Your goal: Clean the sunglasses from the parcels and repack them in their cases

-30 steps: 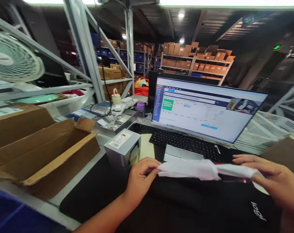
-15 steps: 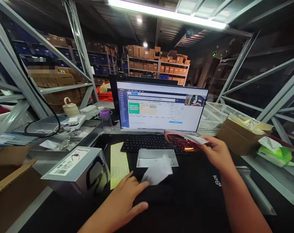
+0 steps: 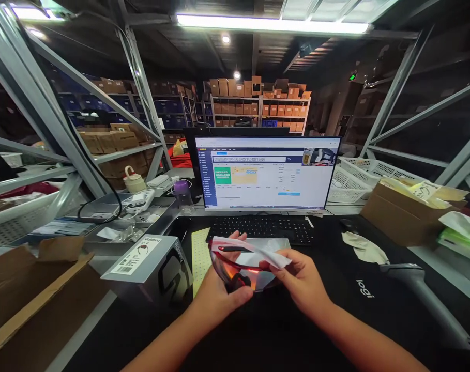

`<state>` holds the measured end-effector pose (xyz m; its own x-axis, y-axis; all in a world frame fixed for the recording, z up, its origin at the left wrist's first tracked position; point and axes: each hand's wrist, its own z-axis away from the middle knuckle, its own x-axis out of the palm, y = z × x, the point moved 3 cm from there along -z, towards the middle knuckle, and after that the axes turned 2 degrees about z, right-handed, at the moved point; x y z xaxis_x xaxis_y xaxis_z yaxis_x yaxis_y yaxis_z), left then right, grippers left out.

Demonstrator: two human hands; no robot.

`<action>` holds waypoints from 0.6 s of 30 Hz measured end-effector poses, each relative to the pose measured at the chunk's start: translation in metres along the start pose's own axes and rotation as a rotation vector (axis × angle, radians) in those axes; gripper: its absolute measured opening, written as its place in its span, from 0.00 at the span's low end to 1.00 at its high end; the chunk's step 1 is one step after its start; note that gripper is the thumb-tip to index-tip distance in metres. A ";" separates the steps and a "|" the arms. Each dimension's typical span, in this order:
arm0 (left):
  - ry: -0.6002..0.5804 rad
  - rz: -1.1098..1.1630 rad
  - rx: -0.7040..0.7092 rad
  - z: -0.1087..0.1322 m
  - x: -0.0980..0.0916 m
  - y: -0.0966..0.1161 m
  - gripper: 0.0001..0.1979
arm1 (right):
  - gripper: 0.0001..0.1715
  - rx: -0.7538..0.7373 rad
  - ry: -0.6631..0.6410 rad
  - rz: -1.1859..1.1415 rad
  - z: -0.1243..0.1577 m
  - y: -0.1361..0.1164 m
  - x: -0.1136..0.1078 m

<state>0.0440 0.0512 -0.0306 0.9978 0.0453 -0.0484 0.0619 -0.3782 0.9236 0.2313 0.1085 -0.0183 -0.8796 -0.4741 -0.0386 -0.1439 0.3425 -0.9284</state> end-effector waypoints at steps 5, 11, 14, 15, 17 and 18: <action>0.077 0.391 -0.151 -0.026 0.030 0.016 0.25 | 0.30 -0.159 0.085 0.180 0.003 0.003 -0.008; 0.105 0.497 -0.281 -0.036 0.031 0.024 0.25 | 0.15 -0.132 0.130 0.264 -0.014 -0.010 -0.032; 0.077 0.470 -0.315 -0.036 0.030 0.024 0.27 | 0.25 0.004 0.040 0.145 -0.019 -0.012 -0.027; 0.064 0.463 -0.328 -0.035 0.030 0.024 0.28 | 0.23 0.015 0.012 0.162 -0.020 -0.012 -0.024; 0.039 0.455 -0.354 -0.034 0.030 0.023 0.28 | 0.18 0.043 -0.048 0.209 -0.020 -0.011 -0.021; 0.024 0.449 -0.365 -0.033 0.029 0.022 0.27 | 0.16 0.062 -0.075 0.217 -0.021 -0.010 -0.022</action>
<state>0.0736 0.0742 0.0010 0.9233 -0.0233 0.3834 -0.3839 -0.0220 0.9231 0.2427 0.1330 -0.0006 -0.8505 -0.4542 -0.2652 0.0756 0.3934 -0.9162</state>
